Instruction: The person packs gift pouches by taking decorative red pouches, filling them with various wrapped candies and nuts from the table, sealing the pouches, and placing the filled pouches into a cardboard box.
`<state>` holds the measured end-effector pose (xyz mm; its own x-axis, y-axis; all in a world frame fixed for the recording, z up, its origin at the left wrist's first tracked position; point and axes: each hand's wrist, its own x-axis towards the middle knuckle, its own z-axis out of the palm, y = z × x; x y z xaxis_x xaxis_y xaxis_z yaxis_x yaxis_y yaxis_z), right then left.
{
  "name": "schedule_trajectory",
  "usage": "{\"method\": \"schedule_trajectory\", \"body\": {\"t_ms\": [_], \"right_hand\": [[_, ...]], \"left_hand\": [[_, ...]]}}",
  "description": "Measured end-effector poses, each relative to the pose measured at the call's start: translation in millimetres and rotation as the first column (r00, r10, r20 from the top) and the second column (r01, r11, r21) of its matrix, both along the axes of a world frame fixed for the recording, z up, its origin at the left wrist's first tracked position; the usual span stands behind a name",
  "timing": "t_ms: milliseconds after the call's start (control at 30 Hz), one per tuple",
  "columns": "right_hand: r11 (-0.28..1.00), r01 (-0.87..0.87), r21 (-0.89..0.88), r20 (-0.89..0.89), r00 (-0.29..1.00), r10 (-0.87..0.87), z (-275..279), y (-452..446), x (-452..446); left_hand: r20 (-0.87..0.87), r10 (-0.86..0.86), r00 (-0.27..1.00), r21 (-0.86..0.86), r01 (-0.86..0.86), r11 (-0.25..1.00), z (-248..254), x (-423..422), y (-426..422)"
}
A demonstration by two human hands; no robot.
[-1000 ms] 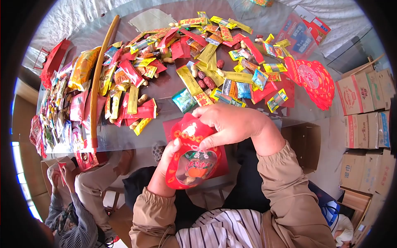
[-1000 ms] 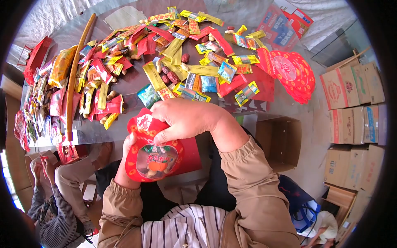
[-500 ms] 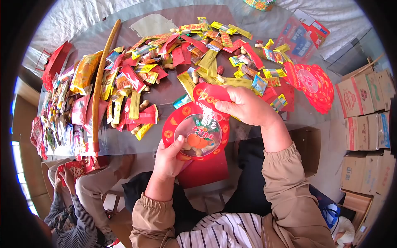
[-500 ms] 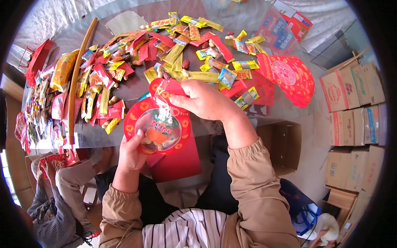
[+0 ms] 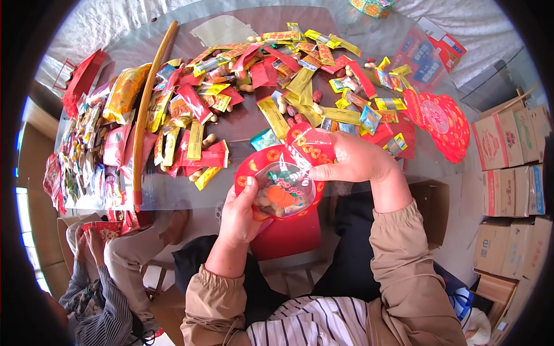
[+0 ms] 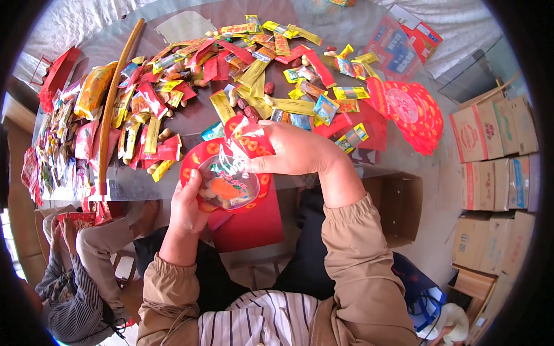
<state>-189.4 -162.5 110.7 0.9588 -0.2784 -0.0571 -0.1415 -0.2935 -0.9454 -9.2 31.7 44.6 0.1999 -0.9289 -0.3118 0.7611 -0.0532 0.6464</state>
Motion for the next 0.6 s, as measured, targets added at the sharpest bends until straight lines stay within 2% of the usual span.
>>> {"method": "schedule_trajectory", "body": {"t_ms": [100, 267, 367, 467, 500, 567, 600], "right_hand": [[0.998, -0.031, -0.047, 0.024, 0.999, 0.032, -5, -1, 1], [0.999, -0.044, 0.017, 0.095, 0.995, 0.043, -12, 6, 7], [0.991, -0.082, 0.110, 0.080, 0.994, 0.073, -11, 9, 10], [0.992, -0.066, 0.109, 0.052, 0.997, 0.061, -10, 11, 11], [0.997, -0.038, 0.071, 0.031, 0.999, 0.036, -9, 10, 10], [1.000, 0.017, -0.006, -0.009, 1.000, -0.017, -8, 8, 7], [0.998, 0.013, -0.054, 0.027, 1.000, -0.012, -10, 7, 7]], "left_hand": [[-0.067, 0.001, 0.998, -0.035, -0.003, 0.999, 9, -4, -4], [-0.017, 0.021, 1.000, -0.008, -0.021, 1.000, 5, -4, -6], [0.014, 0.015, 1.000, -0.012, -0.014, 1.000, 4, -3, -5], [0.070, 0.006, 0.998, -0.033, -0.004, 0.999, 5, -6, -6], [0.093, 0.006, 0.996, -0.044, -0.002, 0.999, 6, -8, -6], [0.123, -0.052, 0.991, 0.047, 0.046, 0.998, 6, -3, -4], [0.136, -0.081, 0.987, 0.092, 0.068, 0.993, 6, 0, -3]]}}
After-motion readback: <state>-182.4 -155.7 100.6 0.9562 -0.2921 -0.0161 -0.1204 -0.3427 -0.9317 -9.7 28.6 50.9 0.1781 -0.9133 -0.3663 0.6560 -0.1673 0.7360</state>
